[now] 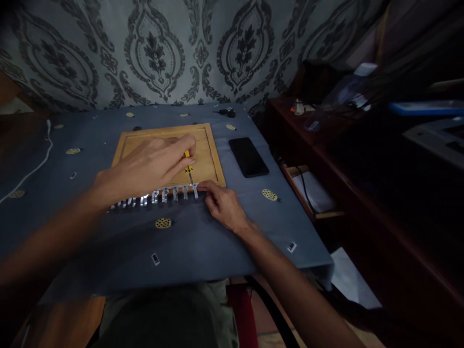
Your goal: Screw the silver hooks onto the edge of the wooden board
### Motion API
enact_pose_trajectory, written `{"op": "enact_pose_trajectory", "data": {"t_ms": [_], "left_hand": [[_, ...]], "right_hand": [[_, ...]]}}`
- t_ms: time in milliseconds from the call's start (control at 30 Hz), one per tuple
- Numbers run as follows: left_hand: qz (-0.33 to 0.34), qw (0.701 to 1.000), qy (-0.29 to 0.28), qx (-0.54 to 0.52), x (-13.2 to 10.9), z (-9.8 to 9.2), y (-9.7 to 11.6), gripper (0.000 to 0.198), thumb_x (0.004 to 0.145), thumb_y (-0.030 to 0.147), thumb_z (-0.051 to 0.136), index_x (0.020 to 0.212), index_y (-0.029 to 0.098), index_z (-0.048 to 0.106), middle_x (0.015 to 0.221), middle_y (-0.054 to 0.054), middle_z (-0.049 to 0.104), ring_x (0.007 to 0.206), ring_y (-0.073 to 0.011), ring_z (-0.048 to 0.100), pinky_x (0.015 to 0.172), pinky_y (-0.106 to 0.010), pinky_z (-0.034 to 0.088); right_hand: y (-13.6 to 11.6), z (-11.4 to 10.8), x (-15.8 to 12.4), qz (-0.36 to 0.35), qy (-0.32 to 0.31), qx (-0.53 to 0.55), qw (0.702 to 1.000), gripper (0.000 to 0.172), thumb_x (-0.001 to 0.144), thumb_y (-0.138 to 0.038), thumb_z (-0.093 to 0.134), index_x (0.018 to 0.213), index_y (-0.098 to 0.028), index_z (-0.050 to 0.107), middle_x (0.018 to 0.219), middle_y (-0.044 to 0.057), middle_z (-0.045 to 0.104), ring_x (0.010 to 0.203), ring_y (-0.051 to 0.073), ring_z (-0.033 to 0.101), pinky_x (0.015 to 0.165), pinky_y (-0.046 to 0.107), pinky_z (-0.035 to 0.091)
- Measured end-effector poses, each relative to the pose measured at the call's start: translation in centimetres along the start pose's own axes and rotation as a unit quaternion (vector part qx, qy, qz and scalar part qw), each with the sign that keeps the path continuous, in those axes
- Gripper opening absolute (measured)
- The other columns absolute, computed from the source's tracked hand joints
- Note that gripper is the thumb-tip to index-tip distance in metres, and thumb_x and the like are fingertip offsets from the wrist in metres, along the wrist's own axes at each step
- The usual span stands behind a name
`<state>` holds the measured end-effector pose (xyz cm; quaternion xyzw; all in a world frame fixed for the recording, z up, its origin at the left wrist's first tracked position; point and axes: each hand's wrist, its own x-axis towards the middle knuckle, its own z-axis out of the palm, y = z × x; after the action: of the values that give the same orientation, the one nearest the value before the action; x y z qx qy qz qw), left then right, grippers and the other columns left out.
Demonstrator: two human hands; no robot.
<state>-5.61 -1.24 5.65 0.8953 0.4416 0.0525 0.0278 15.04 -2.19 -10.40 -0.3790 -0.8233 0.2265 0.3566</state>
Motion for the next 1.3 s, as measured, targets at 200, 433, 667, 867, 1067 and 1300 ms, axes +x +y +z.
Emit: {"op": "enact_pose_trajectory", "data": {"t_ms": [200,433,667,867,1067,1300], "left_hand": [[0.012,1.0,0.01,0.007,0.2,0.5,0.0,0.016,0.108,0.026,0.042,0.11,0.016,0.054,0.087,-0.004,0.067,0.078,-0.0204,0.065,0.064,-0.031,0.039],[0.013,1.0,0.003,0.004,0.4,0.9,0.1,0.019,0.108,0.03,0.043,0.111,0.016,0.055,0.082,-0.004,0.068,0.072,-0.0216,0.066,0.058,-0.032,0.034],[0.022,1.0,0.0,0.005,0.5,1.3,-0.1,0.013,0.104,0.023,0.043,0.111,0.018,0.053,0.087,-0.004,0.068,0.071,-0.0196,0.063,0.058,-0.031,0.032],[0.057,0.998,-0.011,0.009,0.9,1.3,-0.2,0.008,0.102,0.017,0.044,0.106,0.019,0.051,0.09,-0.003,0.066,0.072,-0.0174,0.059,0.06,-0.031,0.033],[0.044,0.999,-0.021,-0.006,0.9,0.8,-0.2,0.011,0.104,0.018,0.041,0.108,0.018,0.052,0.088,-0.003,0.066,0.072,-0.0184,0.06,0.06,-0.031,0.034],[0.045,0.998,-0.012,-0.033,1.1,1.5,-0.6,0.008,0.104,0.023,0.043,0.109,0.02,0.05,0.086,-0.005,0.067,0.069,-0.0195,0.06,0.058,-0.031,0.033]], "right_hand": [[0.0,0.0,0.0,-0.014,0.002,0.003,1.0,0.041,0.09,-0.005,0.046,0.119,-0.023,0.068,0.108,0.004,0.08,0.096,0.021,0.077,0.086,0.031,0.06],[0.0,0.1,0.1,-0.005,-0.001,0.002,1.0,0.041,0.089,-0.005,0.046,0.118,-0.023,0.069,0.107,0.004,0.081,0.095,0.02,0.078,0.086,0.032,0.06],[0.0,0.0,0.0,0.003,-0.01,0.004,1.0,0.042,0.09,-0.006,0.047,0.12,-0.026,0.068,0.107,0.002,0.08,0.097,0.02,0.077,0.085,0.032,0.059],[0.0,0.0,0.1,-0.003,-0.008,0.005,1.0,0.041,0.09,-0.006,0.047,0.12,-0.024,0.068,0.106,0.004,0.081,0.094,0.021,0.077,0.084,0.032,0.059],[0.0,0.1,0.1,-0.006,-0.003,0.005,1.0,0.04,0.09,-0.007,0.046,0.119,-0.023,0.069,0.106,0.004,0.081,0.092,0.022,0.077,0.083,0.034,0.06],[-0.1,-0.1,0.0,0.006,-0.016,0.001,1.0,0.041,0.09,-0.006,0.046,0.119,-0.024,0.069,0.109,0.004,0.08,0.098,0.022,0.076,0.086,0.034,0.059]]}}
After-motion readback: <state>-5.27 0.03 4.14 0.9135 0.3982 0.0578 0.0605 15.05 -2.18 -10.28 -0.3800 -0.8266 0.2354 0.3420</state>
